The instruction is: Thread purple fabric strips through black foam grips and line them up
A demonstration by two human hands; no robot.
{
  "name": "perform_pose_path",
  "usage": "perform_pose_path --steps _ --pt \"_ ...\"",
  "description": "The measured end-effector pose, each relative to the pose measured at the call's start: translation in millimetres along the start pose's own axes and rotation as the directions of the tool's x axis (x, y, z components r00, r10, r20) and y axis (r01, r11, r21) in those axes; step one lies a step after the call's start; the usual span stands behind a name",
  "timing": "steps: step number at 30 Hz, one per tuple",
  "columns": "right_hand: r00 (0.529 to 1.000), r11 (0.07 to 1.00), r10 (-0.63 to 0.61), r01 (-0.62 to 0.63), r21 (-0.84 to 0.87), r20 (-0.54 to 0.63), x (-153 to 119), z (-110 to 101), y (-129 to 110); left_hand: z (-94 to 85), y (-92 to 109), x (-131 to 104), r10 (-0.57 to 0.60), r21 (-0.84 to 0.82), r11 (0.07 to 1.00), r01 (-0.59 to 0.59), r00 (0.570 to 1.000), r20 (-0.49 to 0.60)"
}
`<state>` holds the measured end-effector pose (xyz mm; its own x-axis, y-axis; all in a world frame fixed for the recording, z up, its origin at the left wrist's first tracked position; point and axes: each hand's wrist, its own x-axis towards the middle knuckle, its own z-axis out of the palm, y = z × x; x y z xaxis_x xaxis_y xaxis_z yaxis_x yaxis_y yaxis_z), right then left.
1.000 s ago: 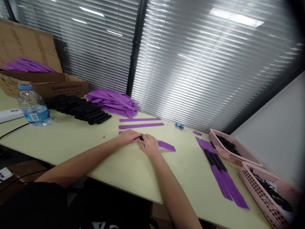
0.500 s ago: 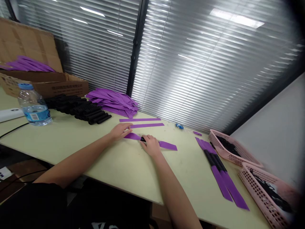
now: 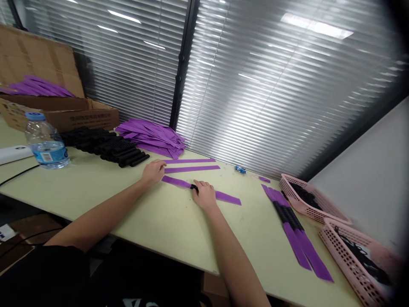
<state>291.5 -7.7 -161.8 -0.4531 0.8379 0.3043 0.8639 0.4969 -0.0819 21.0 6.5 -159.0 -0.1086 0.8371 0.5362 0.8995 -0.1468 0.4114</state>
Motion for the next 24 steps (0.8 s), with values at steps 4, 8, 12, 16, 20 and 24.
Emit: perform_pose_path --steps 4,8,12,16,20,24 --pt "0.997 0.999 0.028 -0.026 0.034 -0.074 -0.2 -2.7 1.3 6.3 3.2 -2.7 0.086 -0.034 0.996 -0.083 0.993 0.08" --pt "0.998 0.998 0.038 -0.036 0.045 -0.049 0.5 -6.3 8.4 9.8 7.5 -5.3 0.118 -0.049 0.992 -0.113 0.987 0.11" --pt "0.994 0.988 0.1 -0.104 0.112 0.046 0.4 -16.0 27.9 8.0 10.7 -7.8 0.094 -0.04 0.995 -0.09 0.989 0.112" --pt "0.98 0.967 0.125 -0.156 0.204 0.154 -2.3 -25.1 55.0 6.7 13.6 -9.4 0.084 -0.041 0.996 -0.08 0.988 0.131" --pt "0.946 0.924 0.236 -0.29 0.25 0.225 -7.9 -30.6 90.5 8.7 16.0 -9.4 0.105 -0.047 0.994 -0.099 0.982 0.156" --pt "0.859 0.823 0.434 -0.501 0.269 0.273 -27.3 -37.7 138.2 11.0 16.5 -9.7 0.11 -0.045 0.994 -0.104 0.979 0.174"
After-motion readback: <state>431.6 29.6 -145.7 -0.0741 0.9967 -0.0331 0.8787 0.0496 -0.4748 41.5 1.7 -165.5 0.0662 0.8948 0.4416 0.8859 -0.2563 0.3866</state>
